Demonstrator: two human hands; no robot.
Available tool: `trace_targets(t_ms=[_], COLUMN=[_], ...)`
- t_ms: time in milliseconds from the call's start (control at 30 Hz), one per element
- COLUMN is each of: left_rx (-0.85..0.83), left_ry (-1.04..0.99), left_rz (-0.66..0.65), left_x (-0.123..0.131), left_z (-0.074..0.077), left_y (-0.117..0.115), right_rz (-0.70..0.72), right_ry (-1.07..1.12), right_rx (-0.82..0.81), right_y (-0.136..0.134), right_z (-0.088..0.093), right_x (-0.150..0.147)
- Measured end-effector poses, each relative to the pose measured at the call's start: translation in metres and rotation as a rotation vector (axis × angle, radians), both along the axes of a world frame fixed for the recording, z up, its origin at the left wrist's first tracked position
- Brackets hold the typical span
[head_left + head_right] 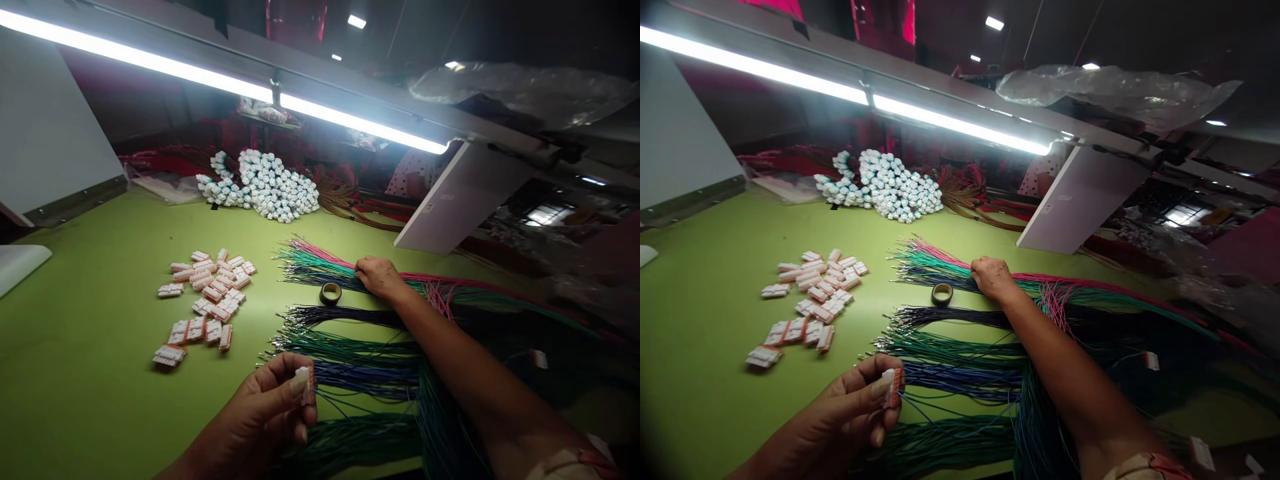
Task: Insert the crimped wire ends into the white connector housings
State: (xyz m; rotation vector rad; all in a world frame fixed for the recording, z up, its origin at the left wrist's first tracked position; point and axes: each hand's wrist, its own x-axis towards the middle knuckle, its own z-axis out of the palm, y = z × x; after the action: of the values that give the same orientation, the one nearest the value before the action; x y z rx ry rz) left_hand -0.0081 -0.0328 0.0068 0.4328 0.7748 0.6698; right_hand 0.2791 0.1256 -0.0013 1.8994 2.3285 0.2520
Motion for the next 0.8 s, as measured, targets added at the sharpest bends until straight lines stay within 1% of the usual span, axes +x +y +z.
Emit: trace_targets(t_ms=[267, 467, 633, 800], left_rx=[0.003, -0.005, 0.003, 0.007], left_ry=[0.001, -0.007, -0.007, 0.005], left_rz=[0.001, -0.001, -0.002, 0.001], left_x=[0.000, 0.000, 0.000, 0.000], left_z=[0.000, -0.002, -0.003, 0.000], left_y=[0.000, 0.000, 0.000, 0.000], right_rz=[-0.012, -0.008, 0.023, 0.064], right_ry=[0.019, 0.051, 0.142, 0.295], right_rx=[0.021, 0.018, 0.076, 0.149], right_y=[0.000, -0.001, -0.003, -0.008], right_z=[0.000, -0.005, -0.001, 0.004], right_x=[0.002, 0.006, 0.012, 0.019])
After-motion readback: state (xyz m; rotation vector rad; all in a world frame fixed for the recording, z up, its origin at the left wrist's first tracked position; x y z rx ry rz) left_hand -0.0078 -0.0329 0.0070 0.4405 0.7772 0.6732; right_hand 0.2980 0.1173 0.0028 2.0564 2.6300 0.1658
